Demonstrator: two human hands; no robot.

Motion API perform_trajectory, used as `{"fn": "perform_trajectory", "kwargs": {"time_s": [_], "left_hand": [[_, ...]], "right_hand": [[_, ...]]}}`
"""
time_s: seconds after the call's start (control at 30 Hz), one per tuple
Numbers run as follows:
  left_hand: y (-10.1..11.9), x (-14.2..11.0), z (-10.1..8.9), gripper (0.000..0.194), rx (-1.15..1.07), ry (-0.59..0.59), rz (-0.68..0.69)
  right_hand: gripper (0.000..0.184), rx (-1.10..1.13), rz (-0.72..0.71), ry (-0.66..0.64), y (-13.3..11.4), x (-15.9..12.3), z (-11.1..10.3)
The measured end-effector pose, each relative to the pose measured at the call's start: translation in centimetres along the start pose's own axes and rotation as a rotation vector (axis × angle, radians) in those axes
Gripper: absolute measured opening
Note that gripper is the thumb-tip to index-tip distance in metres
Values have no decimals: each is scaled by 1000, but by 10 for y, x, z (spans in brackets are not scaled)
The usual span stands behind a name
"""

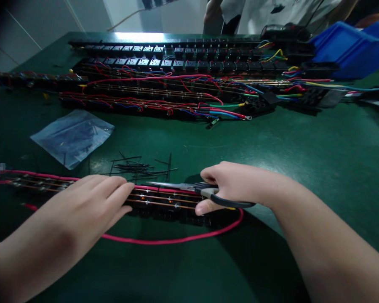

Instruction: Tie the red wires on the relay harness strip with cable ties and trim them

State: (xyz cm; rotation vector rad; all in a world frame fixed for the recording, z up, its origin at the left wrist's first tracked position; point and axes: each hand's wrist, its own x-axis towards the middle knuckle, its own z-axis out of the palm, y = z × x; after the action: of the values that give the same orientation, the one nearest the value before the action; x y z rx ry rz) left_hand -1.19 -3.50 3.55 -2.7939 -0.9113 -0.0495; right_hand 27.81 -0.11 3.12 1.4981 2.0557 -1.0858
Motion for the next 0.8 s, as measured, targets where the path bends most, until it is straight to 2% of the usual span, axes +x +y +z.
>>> {"fn": "perform_trajectory", "kwargs": {"time_s": [0.07, 0.13, 0.4, 0.63, 0.8], "left_hand": [[1, 0, -1, 31, 63, 37, 72], [2, 2, 0, 34, 92, 57, 109], [9, 5, 4, 32, 31, 88, 158], [16, 7, 13, 26, -24, 274, 208], [15, 8, 24, 15, -95, 329, 233]], "right_hand": [[57, -3, 0, 2, 1, 0, 0], [57, 1, 2, 0, 2, 1, 1], [63, -14, 42, -13, 0, -2, 0], [60, -12, 27, -3, -1, -3, 0], [61, -15, 43, -25, -2, -4, 0]]}}
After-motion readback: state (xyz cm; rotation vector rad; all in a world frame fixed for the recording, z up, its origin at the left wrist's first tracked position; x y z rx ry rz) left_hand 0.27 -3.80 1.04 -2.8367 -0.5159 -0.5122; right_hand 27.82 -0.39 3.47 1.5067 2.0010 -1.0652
